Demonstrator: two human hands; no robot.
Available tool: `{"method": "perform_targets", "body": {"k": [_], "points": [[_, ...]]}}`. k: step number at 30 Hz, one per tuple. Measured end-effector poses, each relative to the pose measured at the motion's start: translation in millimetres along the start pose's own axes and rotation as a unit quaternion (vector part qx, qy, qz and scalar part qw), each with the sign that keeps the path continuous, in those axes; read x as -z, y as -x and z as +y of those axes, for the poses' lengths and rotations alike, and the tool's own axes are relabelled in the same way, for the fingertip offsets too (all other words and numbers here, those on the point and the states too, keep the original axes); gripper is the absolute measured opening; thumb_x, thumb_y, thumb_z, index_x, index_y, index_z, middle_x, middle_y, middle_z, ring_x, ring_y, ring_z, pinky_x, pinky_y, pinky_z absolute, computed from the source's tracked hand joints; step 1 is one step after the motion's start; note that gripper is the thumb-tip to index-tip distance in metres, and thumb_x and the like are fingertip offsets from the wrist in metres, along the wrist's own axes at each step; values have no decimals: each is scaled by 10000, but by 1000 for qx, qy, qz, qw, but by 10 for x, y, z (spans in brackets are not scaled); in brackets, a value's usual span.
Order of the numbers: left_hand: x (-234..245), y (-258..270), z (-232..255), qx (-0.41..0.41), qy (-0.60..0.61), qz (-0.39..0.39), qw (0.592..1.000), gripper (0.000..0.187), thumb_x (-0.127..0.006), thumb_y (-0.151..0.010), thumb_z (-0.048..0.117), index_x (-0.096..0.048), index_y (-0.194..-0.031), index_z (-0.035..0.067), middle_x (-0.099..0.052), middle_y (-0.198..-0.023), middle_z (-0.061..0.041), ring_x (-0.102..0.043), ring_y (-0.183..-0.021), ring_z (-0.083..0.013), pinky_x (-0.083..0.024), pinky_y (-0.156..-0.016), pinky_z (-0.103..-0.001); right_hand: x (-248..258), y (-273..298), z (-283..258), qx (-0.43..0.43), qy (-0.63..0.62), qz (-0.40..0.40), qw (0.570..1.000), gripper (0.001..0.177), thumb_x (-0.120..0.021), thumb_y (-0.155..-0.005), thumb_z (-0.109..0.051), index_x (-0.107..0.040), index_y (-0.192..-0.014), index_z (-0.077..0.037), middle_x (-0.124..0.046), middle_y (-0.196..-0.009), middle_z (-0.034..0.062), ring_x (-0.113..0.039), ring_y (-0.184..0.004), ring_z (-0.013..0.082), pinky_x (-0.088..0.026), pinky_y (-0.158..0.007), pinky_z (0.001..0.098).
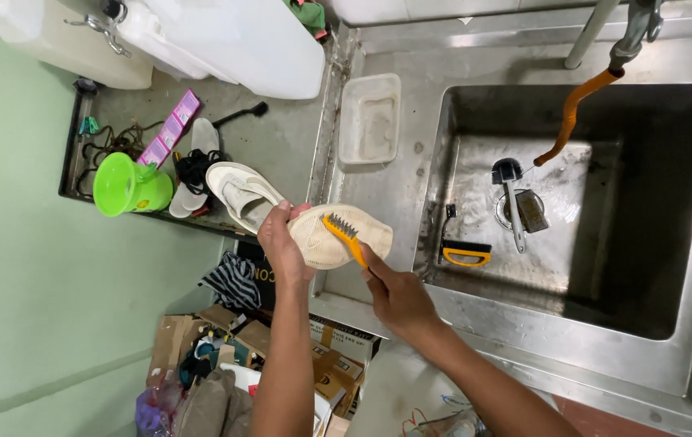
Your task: The person scrubs the sole of a white shoe with a toothbrush and then uses a larger yellow brush to clean the same sole. The shoe is held over a stainless steel sink while the person works.
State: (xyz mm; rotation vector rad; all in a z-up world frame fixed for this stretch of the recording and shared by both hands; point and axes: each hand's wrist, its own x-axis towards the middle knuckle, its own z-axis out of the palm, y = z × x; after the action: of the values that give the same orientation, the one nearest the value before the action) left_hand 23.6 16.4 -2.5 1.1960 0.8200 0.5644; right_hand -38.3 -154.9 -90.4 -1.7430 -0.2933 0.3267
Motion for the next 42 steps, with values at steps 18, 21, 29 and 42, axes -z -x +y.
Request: {"method": "perform_targets", "body": {"k": [18, 21, 29, 42], "points": [[-100, 97, 31, -22, -36, -42, 998, 358, -661, -1033, 200, -617, -682, 149, -755, -693, -73, -742, -566, -155, -644, -583, -267, 290, -186, -120, 0, 67, 31, 997, 516, -551, -1027, -339, -614, -1537, -293, -732, -658, 237, -752, -718, 476, -544, -657, 572], [-35, -2, -69, -18, -34, -37, 999, 336, -671, -1012, 229, -619, -689, 152, -764, -710, -71, -754, -590, -136, -644, -595, -255, 116, -46, 6, -2, 27, 18, 999, 503, -572, -1034, -330, -619, -1535, -351, -746, -591, 143, -752, -561, 392, -589, -588, 441], [-70, 78, -15, -12, -31, -34, 999, 331, -660, -1019, 214, -633, -699, 131, -777, -736, -99, -760, -601, -149, -648, -604, -260, 104, -86, 94, 37, 39, 39, 998, 498, -583, -1053, -293, -615, -1550, -285, -689, -526, 138, -703, -479, 358, -550, -528, 402], [12, -2, -97, 3, -4, -7, 1000, 367, -681, -994, 276, -638, -689, 75, -780, -801, -150, -748, -647, -199, -667, -663, -340, 103, 209, -59, -57, 52, -70, 995, 513, -558, -1040, -345, -591, -1552, -330, -718, -632, 205, -740, -681, 469, -550, -647, 543]]}}
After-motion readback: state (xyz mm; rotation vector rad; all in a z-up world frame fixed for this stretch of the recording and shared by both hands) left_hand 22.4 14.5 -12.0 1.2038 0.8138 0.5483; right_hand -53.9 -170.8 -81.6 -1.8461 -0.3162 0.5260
